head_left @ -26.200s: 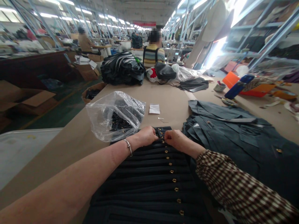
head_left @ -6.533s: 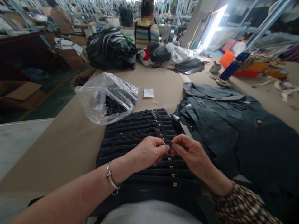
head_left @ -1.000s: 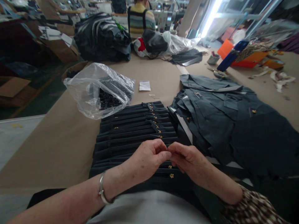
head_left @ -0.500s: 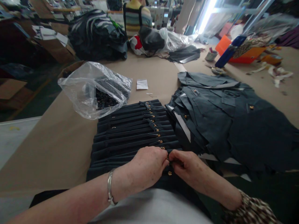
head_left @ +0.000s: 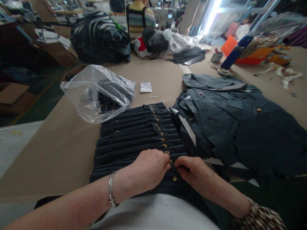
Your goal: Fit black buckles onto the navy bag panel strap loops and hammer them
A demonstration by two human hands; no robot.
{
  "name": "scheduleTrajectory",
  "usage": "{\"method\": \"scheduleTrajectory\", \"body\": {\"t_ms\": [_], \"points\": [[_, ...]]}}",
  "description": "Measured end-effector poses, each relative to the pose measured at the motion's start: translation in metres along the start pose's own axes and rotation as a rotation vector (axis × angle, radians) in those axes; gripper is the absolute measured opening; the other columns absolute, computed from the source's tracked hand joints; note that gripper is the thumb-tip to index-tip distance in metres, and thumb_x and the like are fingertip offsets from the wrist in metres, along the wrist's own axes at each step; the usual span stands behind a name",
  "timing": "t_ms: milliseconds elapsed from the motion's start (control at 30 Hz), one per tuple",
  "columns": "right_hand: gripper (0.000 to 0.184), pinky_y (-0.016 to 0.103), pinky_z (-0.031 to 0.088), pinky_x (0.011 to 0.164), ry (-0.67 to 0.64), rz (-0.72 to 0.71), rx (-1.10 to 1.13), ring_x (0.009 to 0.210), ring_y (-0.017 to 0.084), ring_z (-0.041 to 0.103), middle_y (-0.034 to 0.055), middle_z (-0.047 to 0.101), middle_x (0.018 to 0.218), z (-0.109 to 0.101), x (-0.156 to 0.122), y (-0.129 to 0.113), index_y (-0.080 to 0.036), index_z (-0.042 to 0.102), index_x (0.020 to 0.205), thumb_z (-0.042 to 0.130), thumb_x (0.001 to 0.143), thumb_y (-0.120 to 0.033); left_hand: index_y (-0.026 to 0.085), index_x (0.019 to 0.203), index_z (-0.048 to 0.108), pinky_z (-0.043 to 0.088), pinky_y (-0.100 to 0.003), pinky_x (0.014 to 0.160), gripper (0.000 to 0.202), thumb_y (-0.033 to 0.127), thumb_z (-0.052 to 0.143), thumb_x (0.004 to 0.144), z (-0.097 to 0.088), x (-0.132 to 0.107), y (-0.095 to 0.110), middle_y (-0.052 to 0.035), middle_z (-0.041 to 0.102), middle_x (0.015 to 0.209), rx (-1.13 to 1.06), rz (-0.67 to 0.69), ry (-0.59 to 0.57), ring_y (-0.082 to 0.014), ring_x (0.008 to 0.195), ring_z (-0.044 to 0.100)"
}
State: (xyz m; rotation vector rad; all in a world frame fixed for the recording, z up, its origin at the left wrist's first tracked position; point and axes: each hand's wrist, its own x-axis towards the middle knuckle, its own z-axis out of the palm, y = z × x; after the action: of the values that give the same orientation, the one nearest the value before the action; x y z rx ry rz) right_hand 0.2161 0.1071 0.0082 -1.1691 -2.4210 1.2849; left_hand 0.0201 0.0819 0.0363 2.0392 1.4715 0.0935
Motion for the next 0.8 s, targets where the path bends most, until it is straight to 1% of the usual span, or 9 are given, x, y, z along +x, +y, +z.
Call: {"method": "scheduleTrajectory", "body": {"t_ms": [100, 233, 333, 400, 500, 567, 633, 700, 800], "points": [[0.019, 0.022, 0.038, 0.058, -0.009, -0.003, -0.010, 0.061, 0.010, 0.055, -0.0029, 0.064, 0.071, 0.001, 0.001, 0.003, -0.020, 0.064, 0.081, 0.050, 0.079, -0.007, 0.019, 0.070, 0.065, 0.045, -0.034, 0.060, 0.026, 0.032, 0.048, 0.085, -0.002, 0.000, 0.000, -0.0072, 0.065, 0.066, -0.015, -0.003, -0.003, -0.0230, 0.061, 0.062], [0.018, 0.022, 0.038, 0.057, 0.004, -0.010, -0.073, 0.060, 0.011, 0.055, -0.0023, 0.064, 0.070, 0.005, 0.003, 0.003, -0.019, 0.063, 0.077, 0.050, 0.080, -0.008, 0.018, 0.072, 0.066, 0.046, -0.039, 0.060, 0.027, 0.030, 0.046, 0.086, -0.004, 0.000, 0.002, -0.0104, 0.066, 0.068, 0.013, -0.030, -0.057, -0.0267, 0.061, 0.062], [0.017, 0.022, 0.038, 0.058, 0.027, -0.031, -0.135, 0.062, 0.011, 0.056, -0.0017, 0.064, 0.072, 0.010, 0.004, 0.004, -0.019, 0.061, 0.078, 0.050, 0.080, -0.006, 0.017, 0.075, 0.065, 0.047, -0.040, 0.061, 0.030, 0.030, 0.042, 0.087, -0.002, 0.001, 0.002, -0.0117, 0.066, 0.071, 0.062, -0.005, -0.046, -0.0281, 0.064, 0.063], [0.016, 0.023, 0.038, 0.059, 0.030, -0.038, -0.178, 0.062, 0.011, 0.056, -0.0017, 0.063, 0.073, 0.013, 0.005, 0.007, -0.018, 0.059, 0.079, 0.050, 0.079, -0.005, 0.017, 0.077, 0.065, 0.046, -0.040, 0.060, 0.031, 0.031, 0.039, 0.088, 0.000, 0.000, 0.002, -0.0117, 0.066, 0.073, 0.093, -0.008, -0.036, -0.0276, 0.064, 0.062], [0.015, 0.023, 0.037, 0.057, 0.012, -0.039, -0.210, 0.061, 0.011, 0.055, -0.0021, 0.062, 0.073, 0.013, 0.005, 0.009, -0.019, 0.057, 0.078, 0.051, 0.080, -0.005, 0.016, 0.077, 0.064, 0.045, -0.038, 0.061, 0.030, 0.029, 0.039, 0.088, -0.001, -0.002, 0.001, -0.0113, 0.066, 0.074, 0.116, -0.052, -0.065, -0.0247, 0.063, 0.060], [0.014, 0.023, 0.037, 0.056, 0.005, -0.038, -0.209, 0.060, 0.011, 0.054, -0.0022, 0.061, 0.072, 0.010, 0.005, 0.007, -0.019, 0.056, 0.078, 0.051, 0.082, -0.007, 0.017, 0.074, 0.062, 0.044, -0.036, 0.063, 0.028, 0.029, 0.041, 0.087, -0.003, -0.004, -0.002, -0.0089, 0.064, 0.072, 0.072, -0.071, -0.054, -0.0215, 0.063, 0.058], [0.014, 0.023, 0.038, 0.058, 0.032, -0.055, -0.196, 0.062, 0.011, 0.054, -0.0014, 0.060, 0.072, 0.004, 0.006, 0.001, -0.019, 0.057, 0.079, 0.049, 0.085, -0.008, 0.018, 0.071, 0.060, 0.041, -0.032, 0.063, 0.025, 0.034, 0.047, 0.086, -0.008, -0.007, -0.006, -0.0044, 0.060, 0.070, -0.091, -0.091, -0.011, -0.0178, 0.063, 0.054], [0.015, 0.024, 0.040, 0.060, 0.103, -0.121, -0.164, 0.066, 0.012, 0.054, 0.0006, 0.060, 0.076, -0.003, 0.009, -0.011, -0.019, 0.059, 0.083, 0.048, 0.089, -0.011, 0.019, 0.077, 0.058, 0.038, -0.028, 0.060, 0.025, 0.043, 0.054, 0.083, -0.013, -0.008, -0.008, -0.0002, 0.056, 0.069, -0.383, -0.124, 0.042, -0.0143, 0.063, 0.049], [0.014, 0.028, 0.044, 0.069, 0.229, -0.303, -0.129, 0.078, 0.016, 0.055, 0.0038, 0.060, 0.084, -0.006, 0.016, -0.034, -0.021, 0.064, 0.093, 0.049, 0.092, -0.019, 0.019, 0.100, 0.056, 0.036, -0.024, 0.056, 0.046, 0.061, 0.048, 0.083, -0.019, -0.008, -0.005, 0.0017, 0.053, 0.073, -0.952, -0.170, 0.078, -0.0112, 0.062, 0.046]]}}
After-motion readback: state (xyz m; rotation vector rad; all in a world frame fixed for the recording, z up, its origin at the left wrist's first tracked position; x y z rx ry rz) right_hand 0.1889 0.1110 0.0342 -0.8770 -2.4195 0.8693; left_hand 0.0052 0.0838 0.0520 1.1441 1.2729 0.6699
